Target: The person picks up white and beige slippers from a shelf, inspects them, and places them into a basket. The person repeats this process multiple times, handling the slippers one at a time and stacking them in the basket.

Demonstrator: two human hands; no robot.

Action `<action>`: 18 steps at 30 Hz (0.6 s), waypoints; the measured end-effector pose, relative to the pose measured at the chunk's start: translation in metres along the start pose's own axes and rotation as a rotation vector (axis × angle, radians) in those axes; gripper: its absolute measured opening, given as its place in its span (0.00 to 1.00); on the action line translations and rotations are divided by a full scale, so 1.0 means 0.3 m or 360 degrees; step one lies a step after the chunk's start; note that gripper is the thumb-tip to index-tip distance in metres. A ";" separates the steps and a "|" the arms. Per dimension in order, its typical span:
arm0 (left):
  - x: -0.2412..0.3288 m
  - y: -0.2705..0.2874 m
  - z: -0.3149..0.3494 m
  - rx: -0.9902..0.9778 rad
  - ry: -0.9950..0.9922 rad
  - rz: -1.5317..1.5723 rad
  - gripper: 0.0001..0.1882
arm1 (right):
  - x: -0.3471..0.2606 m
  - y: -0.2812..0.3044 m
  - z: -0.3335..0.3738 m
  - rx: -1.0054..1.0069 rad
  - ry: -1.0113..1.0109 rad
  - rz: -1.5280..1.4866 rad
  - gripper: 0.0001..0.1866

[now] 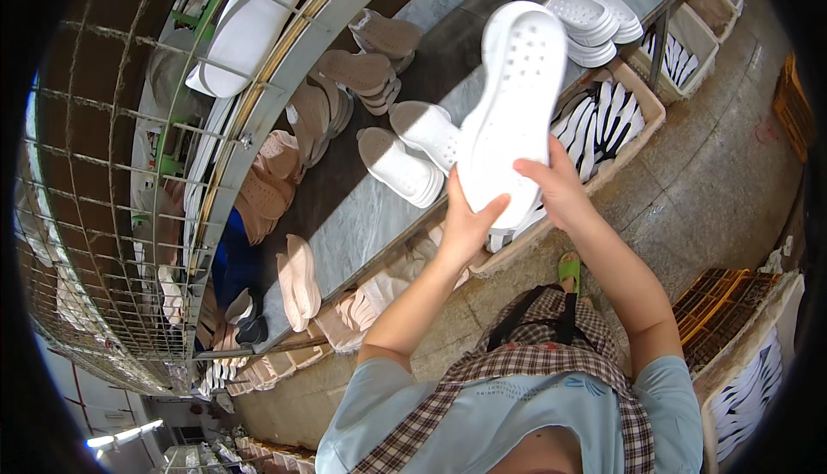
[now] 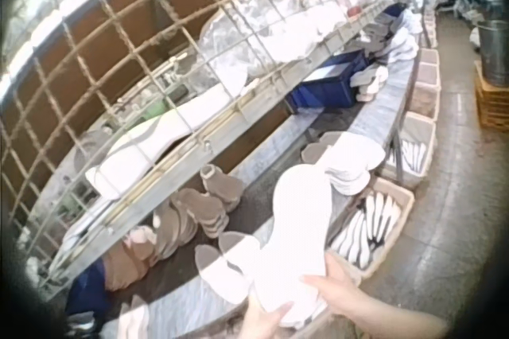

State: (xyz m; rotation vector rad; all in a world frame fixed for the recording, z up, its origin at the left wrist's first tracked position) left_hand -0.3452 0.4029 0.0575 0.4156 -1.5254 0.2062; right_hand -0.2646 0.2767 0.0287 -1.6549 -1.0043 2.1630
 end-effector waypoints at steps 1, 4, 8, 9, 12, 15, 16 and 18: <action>-0.008 0.005 -0.005 -0.0169 -0.0114 -0.0242 0.47 | -0.006 0.023 0.019 0.0058 0.0003 0.0022 0.37; -0.033 0.104 -0.064 -0.0393 -0.0156 -0.0368 0.48 | -0.014 0.103 0.080 0.0204 -0.0066 -0.0105 0.32; -0.019 0.459 -0.462 0.0469 0.0106 0.0118 0.30 | -0.044 0.205 0.175 0.0428 -0.0064 0.0018 0.35; -0.053 0.529 -0.556 0.0790 0.0093 0.0068 0.31 | -0.049 0.222 0.200 0.0473 -0.0078 0.0053 0.36; -0.193 0.733 -0.840 0.1116 0.0479 0.0064 0.31 | -0.055 0.260 0.246 0.0623 -0.0110 0.0173 0.38; -0.334 0.841 -1.083 0.0840 0.0504 0.0126 0.35 | -0.026 0.272 0.273 0.0770 -0.0156 0.0219 0.39; -0.372 0.870 -1.139 0.0748 0.0517 0.0208 0.36 | -0.003 0.268 0.276 0.0793 -0.0162 0.0195 0.38; -0.429 0.909 -1.223 0.0561 0.0550 0.0276 0.33 | 0.036 0.265 0.284 0.0833 -0.0181 0.0149 0.38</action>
Point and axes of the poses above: each hand's wrist, its own z-axis away from the middle knuckle, its own y-axis out of the back of the hand, x = y × z, the point moved 3 cm from there along -z, towards the middle knuckle, and after that the axes turned 9 degrees about x, right-handed, at the moved point
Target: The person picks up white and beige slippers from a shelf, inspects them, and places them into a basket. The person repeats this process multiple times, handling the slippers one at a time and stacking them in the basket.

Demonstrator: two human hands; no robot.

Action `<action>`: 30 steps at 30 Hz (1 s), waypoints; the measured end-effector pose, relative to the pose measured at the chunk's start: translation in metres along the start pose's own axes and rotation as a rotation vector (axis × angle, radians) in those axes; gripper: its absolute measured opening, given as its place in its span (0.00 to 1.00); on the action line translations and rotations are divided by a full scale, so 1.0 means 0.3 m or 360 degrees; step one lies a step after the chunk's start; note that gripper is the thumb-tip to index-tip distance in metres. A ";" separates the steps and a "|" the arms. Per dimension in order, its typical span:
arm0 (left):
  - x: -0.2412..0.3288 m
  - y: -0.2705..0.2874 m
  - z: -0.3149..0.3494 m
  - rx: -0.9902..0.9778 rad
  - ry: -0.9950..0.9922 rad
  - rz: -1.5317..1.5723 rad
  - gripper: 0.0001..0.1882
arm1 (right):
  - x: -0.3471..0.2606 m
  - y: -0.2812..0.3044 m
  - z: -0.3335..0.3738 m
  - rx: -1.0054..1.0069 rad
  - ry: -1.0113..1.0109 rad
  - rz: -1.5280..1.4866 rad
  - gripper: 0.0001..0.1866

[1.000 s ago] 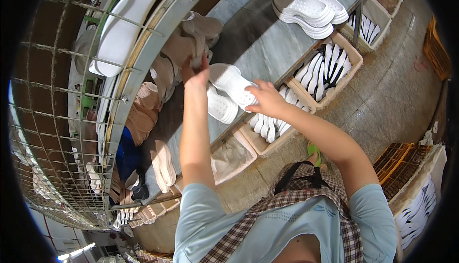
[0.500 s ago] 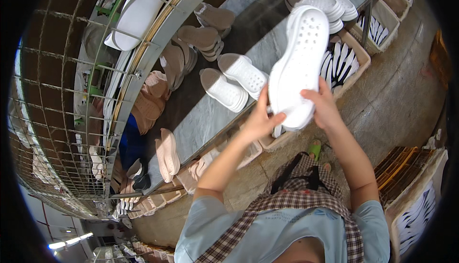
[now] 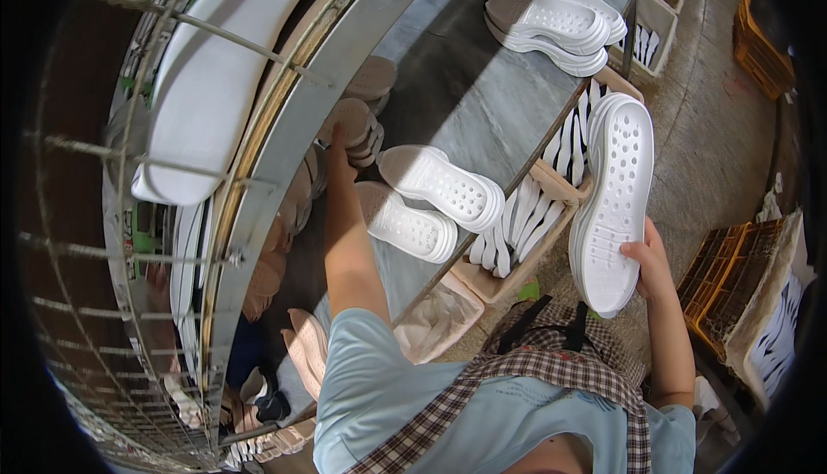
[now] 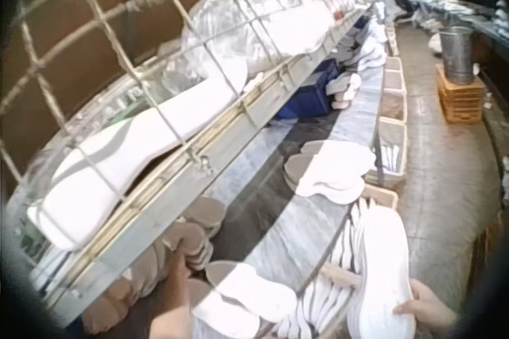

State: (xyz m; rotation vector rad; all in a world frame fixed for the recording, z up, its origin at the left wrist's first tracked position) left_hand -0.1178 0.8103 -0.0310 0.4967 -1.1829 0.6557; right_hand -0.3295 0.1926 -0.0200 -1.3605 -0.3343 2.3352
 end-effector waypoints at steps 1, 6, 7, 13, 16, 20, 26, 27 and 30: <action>-0.014 0.008 -0.036 -0.0045 0.0023 0.0030 0.31 | 0.021 -0.005 0.005 -0.0011 -0.0005 -0.0038 0.36; 0.023 0.066 -0.132 -0.0392 0.0490 0.0122 0.24 | 0.109 -0.036 0.023 -0.0016 0.0010 -0.0061 0.35; 0.048 0.063 -0.114 -0.0751 0.0635 0.0188 0.24 | 0.117 -0.043 0.028 0.0000 0.0038 -0.0049 0.36; 0.150 0.011 0.301 -0.0751 0.0290 0.0696 0.23 | 0.092 -0.087 0.058 -0.0087 0.0050 0.0007 0.38; 0.154 -0.022 0.668 -0.0786 0.0011 0.0736 0.22 | 0.049 -0.107 0.067 -0.0113 0.0142 0.0129 0.38; 0.030 -0.081 1.060 -0.1264 -0.0020 0.0810 0.25 | 0.010 -0.135 0.063 -0.0106 0.0294 0.0519 0.37; -0.270 -0.288 1.379 -0.1503 -0.0061 0.0643 0.37 | -0.021 -0.115 0.146 0.0004 0.0709 0.0764 0.36; -0.289 -0.301 1.429 -0.1464 -0.0103 0.0589 0.39 | -0.026 -0.098 0.167 0.0050 0.0812 0.0767 0.36; -0.291 -0.361 1.533 -0.1515 -0.0112 0.0529 0.42 | -0.034 -0.033 0.216 0.0158 0.0894 0.0659 0.32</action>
Point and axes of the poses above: each hand's wrist, its own z-axis away from the middle knuckle, its own y-axis out of the back of the hand, x = y × z, the point moved 3 cm from there along -z, towards the middle knuckle, and after that the axes turned 9 degrees about x, right-handed, at the moved point
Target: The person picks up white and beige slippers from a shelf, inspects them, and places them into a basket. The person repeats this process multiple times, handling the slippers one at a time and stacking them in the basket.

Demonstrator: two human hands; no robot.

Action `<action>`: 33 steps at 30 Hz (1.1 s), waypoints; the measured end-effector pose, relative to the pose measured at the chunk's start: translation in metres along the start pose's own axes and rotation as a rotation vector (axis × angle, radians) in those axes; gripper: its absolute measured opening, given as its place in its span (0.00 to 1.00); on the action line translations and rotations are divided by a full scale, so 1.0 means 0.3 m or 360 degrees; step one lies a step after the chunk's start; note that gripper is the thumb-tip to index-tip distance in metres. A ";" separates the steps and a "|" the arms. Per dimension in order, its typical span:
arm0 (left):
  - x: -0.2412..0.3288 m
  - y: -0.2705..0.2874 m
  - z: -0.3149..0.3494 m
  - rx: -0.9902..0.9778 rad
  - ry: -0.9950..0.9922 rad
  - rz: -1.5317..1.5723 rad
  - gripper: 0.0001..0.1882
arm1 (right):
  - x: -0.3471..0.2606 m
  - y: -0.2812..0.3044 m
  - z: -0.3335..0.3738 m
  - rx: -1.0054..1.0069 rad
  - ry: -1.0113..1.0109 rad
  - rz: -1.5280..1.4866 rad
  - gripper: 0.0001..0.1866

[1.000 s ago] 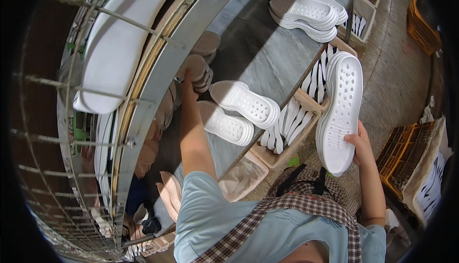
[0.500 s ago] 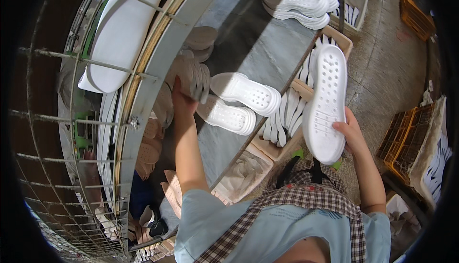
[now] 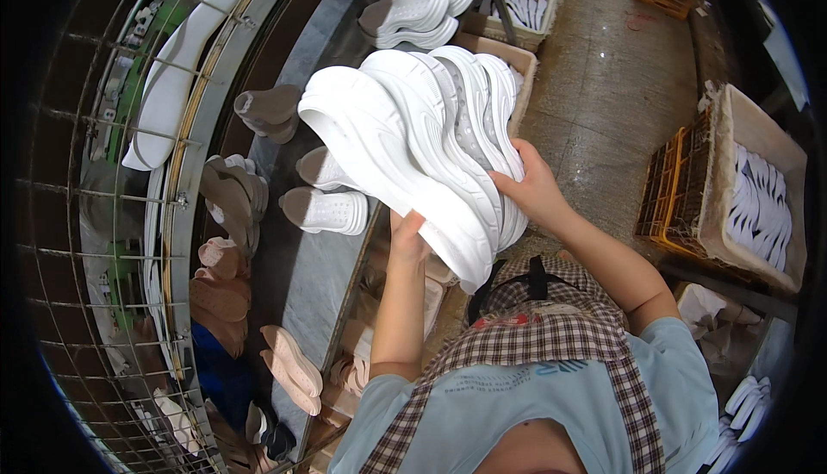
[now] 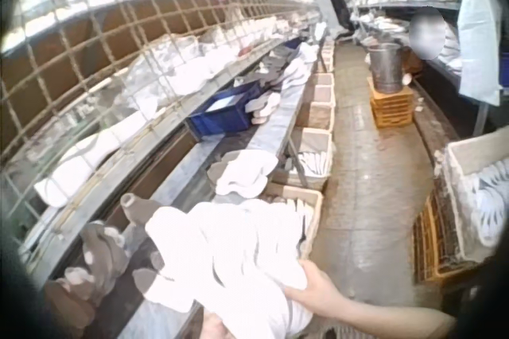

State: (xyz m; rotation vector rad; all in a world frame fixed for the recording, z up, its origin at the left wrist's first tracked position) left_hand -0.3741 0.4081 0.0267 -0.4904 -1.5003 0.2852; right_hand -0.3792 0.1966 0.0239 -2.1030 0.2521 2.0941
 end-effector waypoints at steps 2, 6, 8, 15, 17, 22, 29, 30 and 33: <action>-0.002 -0.063 0.012 0.0011 -0.0014 0.0038 0.42 | 0.000 0.043 0.008 -0.0024 -0.0123 -0.0384 0.28; -0.011 -0.156 0.020 0.0018 0.0102 0.0117 0.38 | -0.002 0.115 0.032 -0.0154 -0.0566 -0.1001 0.26; -0.021 -0.202 0.024 0.0046 0.0112 0.0127 0.35 | -0.015 0.138 0.043 -0.0190 -0.0624 -0.1166 0.31; -0.068 -0.299 0.042 0.0134 0.0531 0.0547 0.27 | -0.033 0.177 0.092 -0.0479 -0.0972 -0.1192 0.38; -0.088 -0.289 0.044 0.0245 0.0666 0.0535 0.25 | -0.026 0.194 0.111 -0.0381 -0.1131 -0.1141 0.39; -0.126 -0.275 0.049 0.0228 0.0813 0.0578 0.25 | -0.025 0.214 0.131 -0.0377 -0.1354 -0.1209 0.39; -0.123 -0.296 0.062 0.0179 0.0855 0.0660 0.26 | -0.017 0.222 0.139 -0.0336 -0.1474 -0.1210 0.40; -0.121 -0.298 0.063 0.0152 0.0849 0.0675 0.26 | -0.018 0.222 0.138 -0.0344 -0.1468 -0.1211 0.40; -0.117 -0.300 0.064 0.0079 0.0883 0.0725 0.26 | -0.023 0.217 0.136 -0.0345 -0.1455 -0.1207 0.40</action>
Point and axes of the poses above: each hand's wrist, its own z-axis away from the middle knuckle, its own y-axis out of the back of the hand, x = y × z, the point moved 3 cm from there along -z, towards the middle knuckle, and after that the axes turned 9 degrees about x, right-handed, at the moved point
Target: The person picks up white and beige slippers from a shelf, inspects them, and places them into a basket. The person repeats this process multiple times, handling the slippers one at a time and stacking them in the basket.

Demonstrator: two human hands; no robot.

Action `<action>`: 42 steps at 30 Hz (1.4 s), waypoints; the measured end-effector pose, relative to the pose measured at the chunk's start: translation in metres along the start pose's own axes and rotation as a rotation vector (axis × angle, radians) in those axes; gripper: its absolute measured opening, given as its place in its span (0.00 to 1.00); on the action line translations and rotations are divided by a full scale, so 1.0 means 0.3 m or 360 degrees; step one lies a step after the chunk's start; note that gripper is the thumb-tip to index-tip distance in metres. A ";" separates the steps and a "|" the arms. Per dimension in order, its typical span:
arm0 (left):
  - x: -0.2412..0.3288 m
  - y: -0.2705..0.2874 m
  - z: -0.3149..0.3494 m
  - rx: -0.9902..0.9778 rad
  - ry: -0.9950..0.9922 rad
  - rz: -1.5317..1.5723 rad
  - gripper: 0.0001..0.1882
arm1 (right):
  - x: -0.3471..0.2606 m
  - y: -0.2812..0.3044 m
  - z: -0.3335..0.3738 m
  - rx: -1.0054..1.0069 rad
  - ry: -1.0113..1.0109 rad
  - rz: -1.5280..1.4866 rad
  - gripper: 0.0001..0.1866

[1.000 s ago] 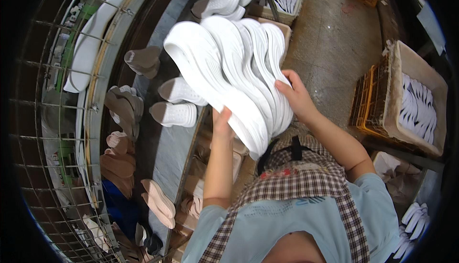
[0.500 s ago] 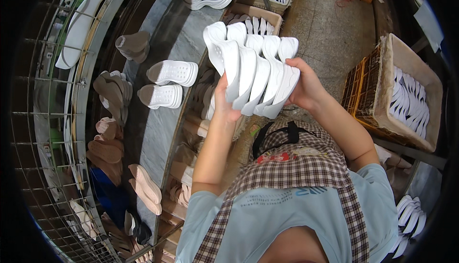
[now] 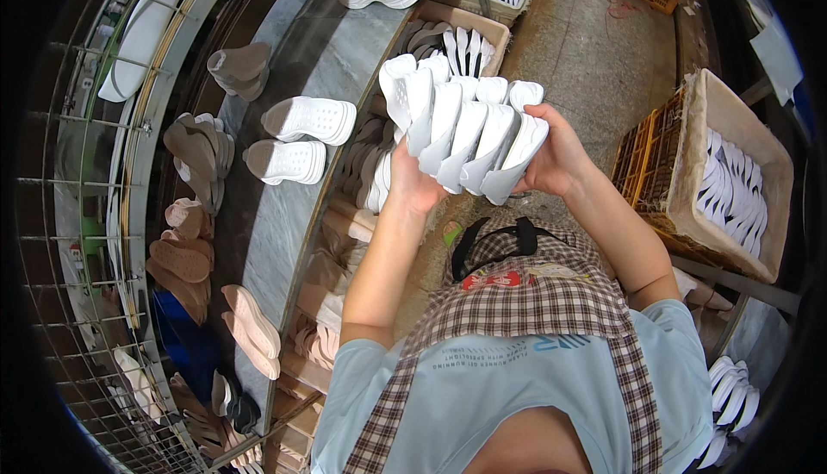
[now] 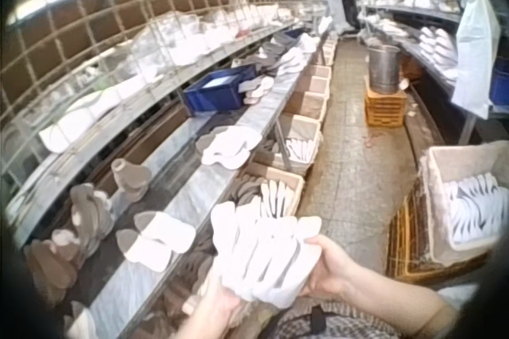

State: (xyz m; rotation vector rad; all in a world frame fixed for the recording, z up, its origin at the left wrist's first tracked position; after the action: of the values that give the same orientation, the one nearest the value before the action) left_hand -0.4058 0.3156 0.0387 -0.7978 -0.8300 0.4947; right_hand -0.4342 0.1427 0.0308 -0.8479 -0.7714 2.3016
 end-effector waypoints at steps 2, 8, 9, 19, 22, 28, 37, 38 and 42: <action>0.004 0.004 -0.001 0.0050 -0.0010 -0.0010 0.27 | 0.000 -0.004 0.000 0.0041 0.0016 -0.0002 0.40; 0.009 -0.001 0.006 0.0085 -0.0037 -0.0052 0.26 | 0.002 -0.012 0.001 0.0008 0.0007 -0.0013 0.40; 0.009 -0.004 0.007 0.0067 -0.0034 -0.0044 0.26 | 0.002 -0.013 -0.001 -0.0003 0.0001 -0.0021 0.40; 0.016 -0.011 0.005 0.0091 0.0015 -0.0061 0.27 | -0.005 -0.019 -0.004 0.0068 -0.0018 0.0076 0.36; 0.015 -0.010 0.007 0.0112 0.0014 -0.0056 0.28 | -0.009 -0.022 -0.005 0.0074 -0.0015 0.0121 0.35; 0.015 -0.011 0.000 0.0110 0.0018 -0.0068 0.29 | -0.014 -0.025 -0.005 0.0078 -0.0014 0.0132 0.36; 0.008 -0.005 0.011 0.0214 -0.0076 -0.0183 0.31 | -0.021 -0.037 0.005 0.0091 0.0026 0.0140 0.35; 0.004 -0.003 0.014 0.0232 -0.0101 -0.0201 0.31 | -0.021 -0.038 0.003 0.0069 0.0048 0.0153 0.35; 0.002 0.009 0.021 0.0130 -0.0334 -0.0287 0.32 | -0.025 -0.046 0.005 -0.0143 0.0339 0.0132 0.33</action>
State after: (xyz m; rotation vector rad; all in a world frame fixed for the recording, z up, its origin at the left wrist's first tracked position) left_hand -0.4108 0.3204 0.0396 -0.5954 -1.0589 0.4534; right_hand -0.4263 0.1466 0.0440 -1.1642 -0.7619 2.2148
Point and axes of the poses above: each hand's wrist, its own z-axis away from the middle knuckle, its own y-axis out of the back of the hand, x = y × z, the point moved 3 cm from there along -z, towards the middle knuckle, and after that the axes turned 9 degrees about x, right-handed, at the moved point
